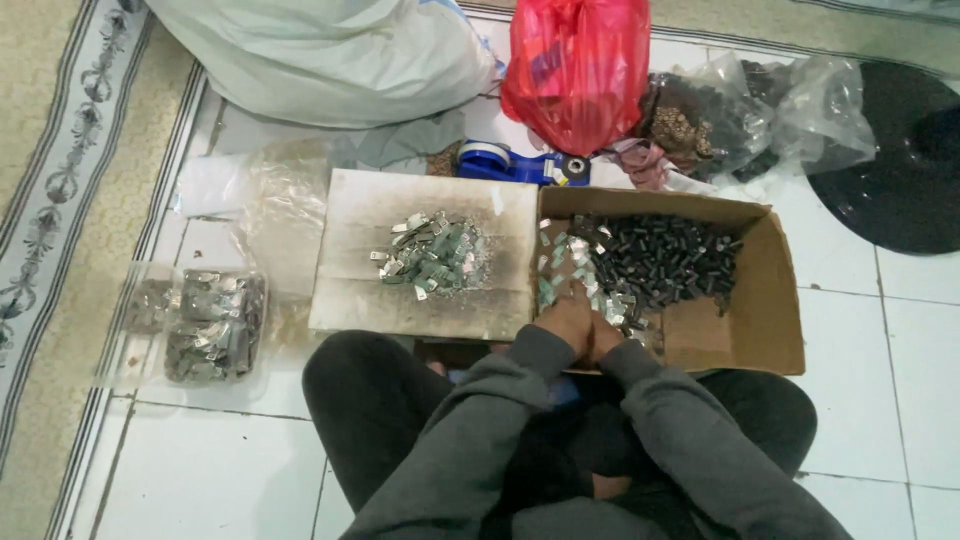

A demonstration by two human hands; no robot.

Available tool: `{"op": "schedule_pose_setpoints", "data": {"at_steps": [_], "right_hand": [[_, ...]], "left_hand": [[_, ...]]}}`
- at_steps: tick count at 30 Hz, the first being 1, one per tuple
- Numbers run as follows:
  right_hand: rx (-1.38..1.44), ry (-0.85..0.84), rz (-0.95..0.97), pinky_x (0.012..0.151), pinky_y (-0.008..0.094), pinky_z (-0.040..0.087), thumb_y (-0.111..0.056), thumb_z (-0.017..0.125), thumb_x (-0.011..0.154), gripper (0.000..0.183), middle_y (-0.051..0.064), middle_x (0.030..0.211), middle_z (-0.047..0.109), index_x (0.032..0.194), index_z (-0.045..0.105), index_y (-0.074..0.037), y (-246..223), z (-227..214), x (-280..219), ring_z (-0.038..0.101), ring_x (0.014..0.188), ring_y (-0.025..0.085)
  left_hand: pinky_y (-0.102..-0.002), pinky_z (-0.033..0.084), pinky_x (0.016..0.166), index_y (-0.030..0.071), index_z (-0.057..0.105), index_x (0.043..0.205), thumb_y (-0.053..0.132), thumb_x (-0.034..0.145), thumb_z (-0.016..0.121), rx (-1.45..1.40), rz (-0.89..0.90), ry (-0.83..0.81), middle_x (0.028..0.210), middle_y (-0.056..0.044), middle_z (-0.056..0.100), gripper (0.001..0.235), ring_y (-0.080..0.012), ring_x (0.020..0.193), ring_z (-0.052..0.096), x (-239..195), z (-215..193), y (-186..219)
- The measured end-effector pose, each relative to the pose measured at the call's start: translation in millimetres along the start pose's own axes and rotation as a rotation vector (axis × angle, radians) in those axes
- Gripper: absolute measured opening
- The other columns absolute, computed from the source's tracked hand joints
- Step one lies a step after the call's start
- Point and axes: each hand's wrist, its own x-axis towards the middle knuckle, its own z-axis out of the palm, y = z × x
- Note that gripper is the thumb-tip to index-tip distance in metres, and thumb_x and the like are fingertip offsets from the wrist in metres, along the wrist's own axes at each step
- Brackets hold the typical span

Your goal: Sorting and packaging small metal hardware components into plastic bags while sitting on the floor.

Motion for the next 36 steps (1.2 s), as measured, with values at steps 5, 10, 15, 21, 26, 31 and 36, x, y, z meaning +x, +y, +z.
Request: {"op": "schedule_pose_setpoints", "data": {"at_steps": [5,10,15,21,26,31,36], "right_hand": [[0.079,-0.002,-0.021,0.088,0.054,0.060,-0.017,0.077,0.083,0.040,0.028,0.105,0.073,0.118,0.071,0.001,55.0,32.5,29.3,0.070,0.105,0.046],[0.139,-0.024,-0.046,0.081,0.052,0.061,-0.012,0.077,0.080,0.031,0.025,0.097,0.075,0.109,0.075,-0.001,132.9,85.5,67.0,0.071,0.101,0.046],[0.996,0.021,0.476,0.085,0.059,0.058,-0.011,0.072,0.089,0.053,0.024,0.141,0.056,0.138,0.059,0.002,-7.3,-14.4,11.7,0.058,0.121,0.040],[1.301,0.206,0.630,0.124,0.066,0.015,-0.041,0.063,0.103,0.089,0.025,0.169,0.000,0.163,0.010,-0.001,-129.2,-96.7,-30.5,0.002,0.156,0.047],[1.265,0.492,0.538,0.119,0.065,0.020,-0.036,0.061,0.105,0.068,0.030,0.163,0.016,0.154,0.032,0.002,-77.4,-55.3,10.9,0.015,0.152,0.047],[1.241,0.681,0.358,0.120,0.059,0.028,-0.030,0.065,0.105,0.045,0.028,0.154,0.044,0.139,0.060,-0.002,-86.3,-45.8,36.4,0.036,0.146,0.043],[1.017,0.459,0.227,0.115,0.054,0.037,-0.027,0.072,0.095,0.040,0.020,0.138,0.061,0.126,0.070,-0.002,-147.8,-45.1,61.9,0.047,0.137,0.032]], "left_hand": [[-0.062,0.052,0.100,-0.014,0.012,0.156,0.020,0.093,0.062,-0.077,-0.184,-0.081,0.127,-0.045,0.056,0.088,-0.0585,0.118,0.062,24.8,34.5,0.2],[-0.063,0.044,0.108,-0.018,0.005,0.152,0.034,0.089,0.061,-0.402,-0.264,-0.267,0.134,-0.045,0.053,0.099,-0.0564,0.129,0.056,16.2,-11.0,-6.5],[-0.050,0.063,0.080,-0.012,0.072,0.115,0.015,0.098,0.047,-0.328,0.049,0.029,0.103,-0.035,0.073,0.041,-0.0475,0.097,0.072,53.5,35.6,-39.0],[-0.067,0.037,0.118,-0.002,0.038,0.156,0.021,0.105,0.036,-1.279,-0.361,0.035,0.154,-0.028,0.044,0.056,-0.0480,0.144,0.041,-0.8,-34.8,-7.2],[-0.066,0.036,0.118,0.004,0.055,0.135,0.035,0.113,0.046,-1.507,-0.259,0.383,0.141,-0.025,0.051,0.039,-0.0462,0.139,0.044,-0.5,-23.8,20.5],[-0.057,0.049,0.105,0.009,0.066,0.116,0.039,0.111,0.054,-1.660,-0.257,0.636,0.123,-0.019,0.066,0.033,-0.0367,0.125,0.060,-19.7,-59.0,25.3],[-0.059,0.049,0.097,0.002,0.062,0.121,0.027,0.114,0.042,-1.963,-0.373,0.943,0.119,-0.025,0.064,0.032,-0.0387,0.119,0.062,-36.7,-99.7,-9.1]]}}
